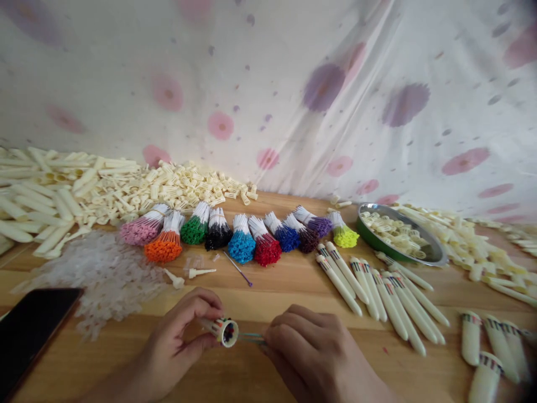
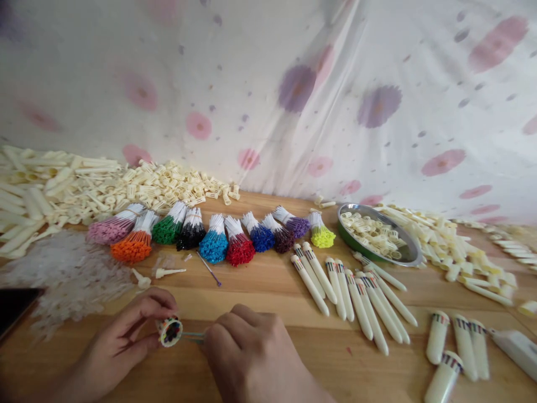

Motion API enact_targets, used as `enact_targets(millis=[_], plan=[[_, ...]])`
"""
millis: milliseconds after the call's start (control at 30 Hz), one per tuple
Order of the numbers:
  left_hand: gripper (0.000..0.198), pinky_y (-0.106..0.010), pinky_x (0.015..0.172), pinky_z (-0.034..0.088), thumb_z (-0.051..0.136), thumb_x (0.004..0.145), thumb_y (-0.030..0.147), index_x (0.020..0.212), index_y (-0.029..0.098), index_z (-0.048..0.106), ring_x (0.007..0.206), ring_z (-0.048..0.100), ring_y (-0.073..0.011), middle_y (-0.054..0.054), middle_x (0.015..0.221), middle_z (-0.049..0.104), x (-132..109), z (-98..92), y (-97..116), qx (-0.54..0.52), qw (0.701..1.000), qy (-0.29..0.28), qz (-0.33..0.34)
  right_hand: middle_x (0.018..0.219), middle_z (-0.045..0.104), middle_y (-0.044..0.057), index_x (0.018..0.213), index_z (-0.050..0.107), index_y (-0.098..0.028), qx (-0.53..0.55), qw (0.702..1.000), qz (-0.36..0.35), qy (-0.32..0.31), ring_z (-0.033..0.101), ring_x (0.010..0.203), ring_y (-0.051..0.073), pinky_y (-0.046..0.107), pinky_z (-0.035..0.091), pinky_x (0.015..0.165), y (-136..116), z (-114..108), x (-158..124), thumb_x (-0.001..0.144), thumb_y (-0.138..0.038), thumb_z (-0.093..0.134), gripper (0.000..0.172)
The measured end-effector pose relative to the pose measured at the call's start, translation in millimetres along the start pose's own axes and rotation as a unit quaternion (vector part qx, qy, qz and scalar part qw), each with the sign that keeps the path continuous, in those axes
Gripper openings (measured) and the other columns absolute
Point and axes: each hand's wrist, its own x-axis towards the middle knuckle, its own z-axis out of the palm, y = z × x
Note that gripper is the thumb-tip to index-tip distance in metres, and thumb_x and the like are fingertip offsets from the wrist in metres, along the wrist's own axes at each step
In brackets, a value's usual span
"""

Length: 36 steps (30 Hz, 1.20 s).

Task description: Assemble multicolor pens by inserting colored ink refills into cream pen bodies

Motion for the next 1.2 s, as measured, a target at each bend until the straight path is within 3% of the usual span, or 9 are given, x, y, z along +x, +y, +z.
enact_targets(millis=[100,633,933,1200], plan=[[0.02,-0.019,0.075,0.049,0.06,0.08,0.013,0.094,0.027,0.059,0.085,0.061,-0.0129,0.0,0.089,0.06,-1,0.7,-2,-0.009,1.0,0.0,-0.008,0.063,0.057,0.0,0.071,0.055,-0.016,-0.012,0.999,0.039,-0.001,0.051,0.058,0.011,0.022,0.037,0.049,-3,-2,1,0.086,-0.005,0.044,0.021],[0.022,-0.022,0.068,0.052,0.062,0.076,0.007,0.089,0.025,0.062,0.077,0.064,-0.0152,0.0,0.083,0.064,7,4.5,6,-0.002,1.0,0.019,0.018,0.056,0.051,-0.001,0.061,0.052,-0.016,-0.06,0.998,-0.013,0.018,0.042,0.051,0.011,0.025,0.03,0.044,-11,10,5,0.086,-0.004,0.036,0.031],[0.029,-0.021,0.072,0.051,0.061,0.076,0.004,0.093,0.027,0.059,0.08,0.063,-0.0138,0.001,0.087,0.062,6,5.0,3,0.013,1.0,-0.004,0.014,0.056,0.052,0.0,0.062,0.053,-0.015,-0.066,0.997,0.006,0.032,0.044,0.051,0.011,0.025,0.031,0.045,-7,11,3,0.089,-0.008,0.038,0.031],[0.028,-0.021,0.072,0.051,0.059,0.075,0.003,0.091,0.025,0.061,0.08,0.063,-0.0141,0.0,0.086,0.063,3,3.7,2,0.003,1.0,0.017,0.003,0.059,0.054,0.0,0.063,0.052,-0.016,-0.062,0.997,0.022,0.033,0.046,0.053,0.011,0.023,0.032,0.046,-8,3,6,0.087,-0.008,0.041,0.028]])
